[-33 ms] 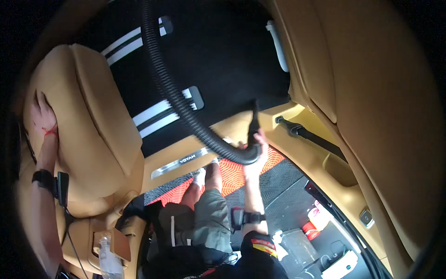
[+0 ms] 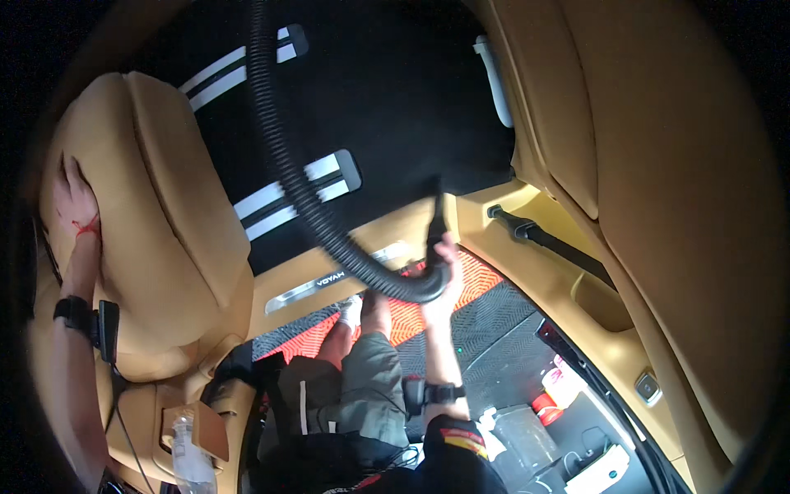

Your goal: Vacuuming the interior floor and footwell of a luxury vehicle.

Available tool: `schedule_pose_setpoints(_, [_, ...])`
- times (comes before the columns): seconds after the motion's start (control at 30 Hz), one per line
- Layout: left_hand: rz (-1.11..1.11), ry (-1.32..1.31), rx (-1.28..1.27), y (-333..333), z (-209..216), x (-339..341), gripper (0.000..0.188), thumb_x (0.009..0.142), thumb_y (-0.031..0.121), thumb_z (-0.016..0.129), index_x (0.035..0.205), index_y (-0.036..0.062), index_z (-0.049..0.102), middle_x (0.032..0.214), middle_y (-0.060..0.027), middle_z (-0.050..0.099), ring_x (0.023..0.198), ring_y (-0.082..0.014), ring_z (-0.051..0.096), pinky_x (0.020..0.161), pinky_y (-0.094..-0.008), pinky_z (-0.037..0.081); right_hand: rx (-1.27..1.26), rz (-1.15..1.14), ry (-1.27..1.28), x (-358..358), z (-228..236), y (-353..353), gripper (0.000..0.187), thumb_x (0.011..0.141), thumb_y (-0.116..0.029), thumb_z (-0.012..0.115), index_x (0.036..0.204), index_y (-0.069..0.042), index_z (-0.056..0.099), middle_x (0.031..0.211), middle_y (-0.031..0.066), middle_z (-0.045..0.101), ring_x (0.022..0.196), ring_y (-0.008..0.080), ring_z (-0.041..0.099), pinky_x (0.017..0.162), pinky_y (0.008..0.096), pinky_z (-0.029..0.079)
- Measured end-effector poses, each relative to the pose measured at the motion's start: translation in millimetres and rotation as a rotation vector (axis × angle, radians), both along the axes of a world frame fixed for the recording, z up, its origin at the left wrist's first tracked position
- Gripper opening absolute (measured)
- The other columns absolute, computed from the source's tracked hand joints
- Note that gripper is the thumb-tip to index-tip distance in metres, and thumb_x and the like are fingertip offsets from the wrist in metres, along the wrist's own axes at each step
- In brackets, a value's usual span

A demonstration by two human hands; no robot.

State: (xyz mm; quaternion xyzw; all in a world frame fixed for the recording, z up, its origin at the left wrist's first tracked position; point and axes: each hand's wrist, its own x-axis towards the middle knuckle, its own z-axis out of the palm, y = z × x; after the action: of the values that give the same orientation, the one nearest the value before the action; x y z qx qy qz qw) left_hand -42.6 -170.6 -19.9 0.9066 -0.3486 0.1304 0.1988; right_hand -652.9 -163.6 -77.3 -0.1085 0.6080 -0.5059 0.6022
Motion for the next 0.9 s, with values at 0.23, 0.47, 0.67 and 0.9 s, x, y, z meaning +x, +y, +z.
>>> schedule_pose_setpoints(0.23, [0.077, -0.033, 0.017, -6.2, 3.8, -12.9, 0.062, 0.097, 0.05, 0.039, 0.141, 0.0092, 0.051, 0.141, -0.0147, 0.054, 0.131, -0.0315, 0.05, 0.11, -0.0404, 0.035, -0.265, 0.84, 0.511, 32.5, 39.6, 69.5, 0.038, 0.081, 0.0, 0.073, 0.116, -0.007, 0.059, 0.141, 0.0204, 0.051, 0.138, 0.0346, 0.043, 0.113, 0.0435, 0.033])
schedule_pose_setpoints(0.47, [0.008, -0.042, -0.019, -11.6, 3.4, -12.9, 0.061, 0.097, 0.049, 0.04, 0.141, 0.0092, 0.051, 0.142, -0.0146, 0.053, 0.134, -0.0309, 0.048, 0.111, -0.0399, 0.034, -0.567, 0.748, 0.77, 18.2, 7.8, -14.4, 0.047, 0.076, 0.003, 0.076, 0.119, -0.006, 0.057, 0.136, 0.0173, 0.055, 0.12, 0.0281, 0.056, 0.101, 0.0392, 0.045])
schedule_pose_setpoints(0.67, [0.039, -0.053, -0.027, -3.1, 3.1, -7.7, 0.06, 0.096, 0.049, 0.042, 0.14, 0.0101, 0.053, 0.141, -0.0142, 0.054, 0.132, -0.0305, 0.049, 0.11, -0.0403, 0.034, -0.479, 1.023, 0.462, 19.2, 41.0, -0.6, 0.039, 0.08, -0.006, 0.075, 0.117, -0.006, 0.06, 0.135, 0.0205, 0.057, 0.126, 0.0318, 0.056, 0.103, 0.0411, 0.046])
schedule_pose_setpoints(0.9, [0.023, 0.015, -0.021, -6.6, 6.0, -4.1, 0.058, 0.096, 0.048, 0.042, 0.141, 0.0119, 0.052, 0.142, -0.0136, 0.053, 0.134, -0.0302, 0.046, 0.112, -0.0397, 0.032, -0.566, 0.946, 0.703, 10.8, 14.3, -37.9, 0.046, 0.078, -0.005, 0.077, 0.12, -0.005, 0.059, 0.138, 0.0185, 0.055, 0.124, 0.0292, 0.056, 0.101, 0.0378, 0.045])
